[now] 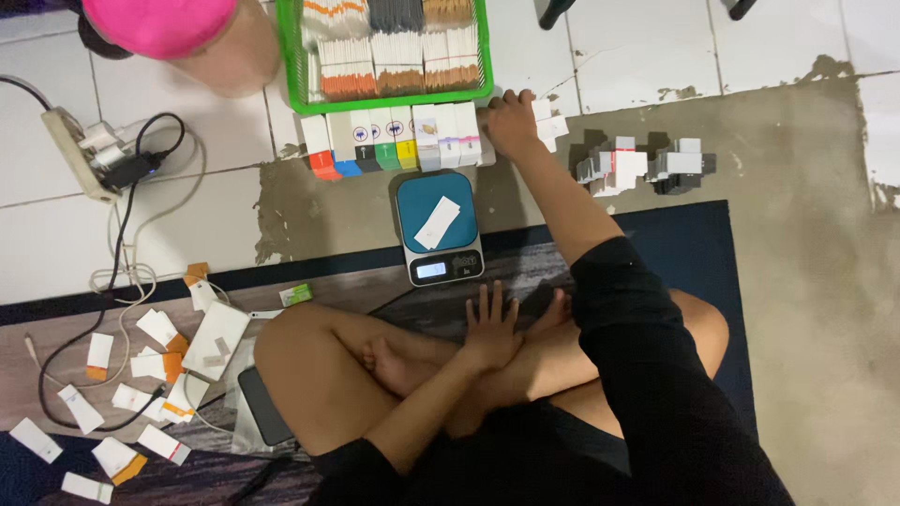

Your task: The person places small paper slips onto a scale by hand and luego moves them into sorted piles.

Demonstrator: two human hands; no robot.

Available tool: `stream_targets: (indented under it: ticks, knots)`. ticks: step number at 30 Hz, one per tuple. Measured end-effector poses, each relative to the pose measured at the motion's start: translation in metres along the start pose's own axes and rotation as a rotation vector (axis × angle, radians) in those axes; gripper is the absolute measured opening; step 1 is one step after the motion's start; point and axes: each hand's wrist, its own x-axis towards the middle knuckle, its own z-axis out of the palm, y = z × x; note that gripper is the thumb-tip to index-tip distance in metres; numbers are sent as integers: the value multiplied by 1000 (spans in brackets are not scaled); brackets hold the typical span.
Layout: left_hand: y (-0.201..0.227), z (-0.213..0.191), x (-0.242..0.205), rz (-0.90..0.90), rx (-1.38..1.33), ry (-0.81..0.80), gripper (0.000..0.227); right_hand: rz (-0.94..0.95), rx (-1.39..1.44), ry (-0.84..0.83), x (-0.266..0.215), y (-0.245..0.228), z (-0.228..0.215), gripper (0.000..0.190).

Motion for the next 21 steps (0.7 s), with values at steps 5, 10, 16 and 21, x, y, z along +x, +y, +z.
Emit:
stream_targets:
  ticks: [5, 10, 16, 21]
  knots:
    - [8, -19, -3, -76, 9, -148, 69, -72, 45, 258, -18, -1, -35, 5]
    - [10, -21, -6, -88, 12, -149, 68, -81, 13, 388, -23, -1, -28, 2]
    - [5, -10, -4, -32, -6, -45, 67, -5, 81, 276, -14, -3, -6, 17]
    - [10, -19, -10, -58, 2, -89, 67, -26, 55, 313, -17, -4, -11, 13]
